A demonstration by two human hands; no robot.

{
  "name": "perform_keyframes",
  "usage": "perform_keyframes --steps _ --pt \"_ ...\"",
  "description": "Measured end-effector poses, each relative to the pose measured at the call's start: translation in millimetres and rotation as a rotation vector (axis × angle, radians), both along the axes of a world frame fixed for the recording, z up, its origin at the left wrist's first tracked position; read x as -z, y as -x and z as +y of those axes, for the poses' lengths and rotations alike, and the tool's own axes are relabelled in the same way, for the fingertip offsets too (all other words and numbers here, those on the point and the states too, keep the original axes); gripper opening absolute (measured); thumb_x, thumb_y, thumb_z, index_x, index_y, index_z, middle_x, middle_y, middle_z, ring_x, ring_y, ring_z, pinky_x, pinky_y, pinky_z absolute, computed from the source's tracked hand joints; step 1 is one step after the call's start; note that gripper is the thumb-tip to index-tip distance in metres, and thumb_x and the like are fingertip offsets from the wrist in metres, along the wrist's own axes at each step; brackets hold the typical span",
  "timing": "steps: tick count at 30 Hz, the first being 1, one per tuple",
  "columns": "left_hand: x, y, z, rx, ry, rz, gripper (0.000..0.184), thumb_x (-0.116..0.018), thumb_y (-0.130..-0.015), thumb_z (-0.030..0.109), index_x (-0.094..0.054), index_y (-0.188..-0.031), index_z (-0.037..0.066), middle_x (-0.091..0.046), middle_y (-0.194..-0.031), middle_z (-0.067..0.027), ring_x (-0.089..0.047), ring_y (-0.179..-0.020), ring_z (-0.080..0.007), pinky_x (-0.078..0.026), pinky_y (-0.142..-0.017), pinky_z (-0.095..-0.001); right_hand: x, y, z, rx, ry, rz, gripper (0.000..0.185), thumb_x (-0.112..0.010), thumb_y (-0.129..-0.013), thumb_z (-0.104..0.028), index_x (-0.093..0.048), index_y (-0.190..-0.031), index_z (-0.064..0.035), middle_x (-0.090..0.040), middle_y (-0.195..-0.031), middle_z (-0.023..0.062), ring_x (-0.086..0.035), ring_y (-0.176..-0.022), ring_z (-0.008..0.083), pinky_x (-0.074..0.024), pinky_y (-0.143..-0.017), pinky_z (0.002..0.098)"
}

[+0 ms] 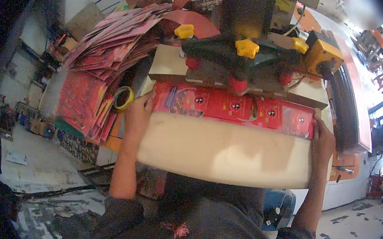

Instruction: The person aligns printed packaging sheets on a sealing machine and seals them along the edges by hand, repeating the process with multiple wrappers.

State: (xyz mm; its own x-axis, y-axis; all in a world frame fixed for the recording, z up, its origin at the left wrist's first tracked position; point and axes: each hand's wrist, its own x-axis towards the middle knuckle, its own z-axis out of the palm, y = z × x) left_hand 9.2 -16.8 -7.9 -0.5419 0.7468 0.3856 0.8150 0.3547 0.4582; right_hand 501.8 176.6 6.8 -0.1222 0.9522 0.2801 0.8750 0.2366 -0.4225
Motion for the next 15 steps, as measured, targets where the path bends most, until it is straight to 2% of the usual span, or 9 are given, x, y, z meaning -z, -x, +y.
perform_keyframes --steps 2,4,5,7,14,15 --pt "-7.5 -3.5 0.6 -0.013 0.01 -0.013 0.027 -0.062 -0.098 0.028 -0.075 -0.119 0.016 -0.07 -0.095 -0.0243 -0.067 -0.088 -0.0423 -0.053 -0.075 -0.0473 1.1 0.0 1.1 -0.018 -0.009 -0.006 0.034 -0.054 -0.105 -0.032 -0.068 -0.13 -0.0156 -0.072 -0.105 0.0215 -0.073 -0.095 0.0352 -0.0539 -0.081 0.0415" --pt "-14.1 -7.8 -0.1 -0.007 0.077 -0.043 0.031 -0.058 -0.101 0.024 -0.071 -0.124 0.007 -0.069 -0.109 -0.0238 -0.068 -0.1 -0.0412 -0.054 -0.084 -0.0447 4.1 -2.9 1.6 -0.033 -0.012 0.016 0.034 -0.053 -0.105 -0.031 -0.068 -0.131 -0.014 -0.073 -0.107 0.0208 -0.073 -0.097 0.0341 -0.0536 -0.082 0.0412" --pt "-12.2 -7.0 0.0 -0.011 0.076 -0.042 0.031 -0.058 -0.101 0.024 -0.071 -0.124 0.007 -0.069 -0.109 -0.0238 -0.068 -0.1 -0.0412 -0.054 -0.084 -0.0447 4.0 -2.3 1.1 -0.037 -0.012 0.017 0.034 -0.053 -0.105 -0.031 -0.068 -0.131 -0.014 -0.073 -0.107 0.0208 -0.073 -0.097 0.0341 -0.0536 -0.082 0.0412" --pt "-6.1 -2.7 0.7 -0.022 0.038 -0.014 0.028 -0.062 -0.098 0.03 -0.075 -0.119 0.015 -0.07 -0.095 -0.0241 -0.068 -0.086 -0.042 -0.053 -0.074 -0.0476 2.8 0.2 0.1 -0.031 -0.015 0.041 0.034 -0.053 -0.105 -0.031 -0.068 -0.131 -0.0136 -0.073 -0.108 0.0204 -0.072 -0.099 0.0341 -0.0535 -0.083 0.0411" --pt "-2.9 -0.8 0.5 0.006 0.01 0.016 0.03 -0.061 -0.098 0.03 -0.074 -0.12 0.015 -0.07 -0.094 -0.0238 -0.068 -0.086 -0.0421 -0.053 -0.073 -0.0476 6.8 -6.8 1.9 -0.047 -0.012 0.0 0.034 -0.054 -0.105 -0.033 -0.068 -0.132 -0.017 -0.073 -0.109 0.0208 -0.072 -0.098 0.0344 -0.0533 -0.083 0.0411" --pt "-8.4 -3.3 0.1 0.013 0.044 -0.004 0.031 -0.059 -0.1 0.028 -0.072 -0.12 0.009 -0.069 -0.099 -0.0252 -0.068 -0.092 -0.0432 -0.053 -0.078 -0.0471 7.2 -5.3 1.8 -0.05 -0.03 0.021 0.034 -0.054 -0.105 -0.033 -0.068 -0.132 -0.0184 -0.073 -0.107 0.0209 -0.072 -0.097 0.0348 -0.0533 -0.082 0.0413"
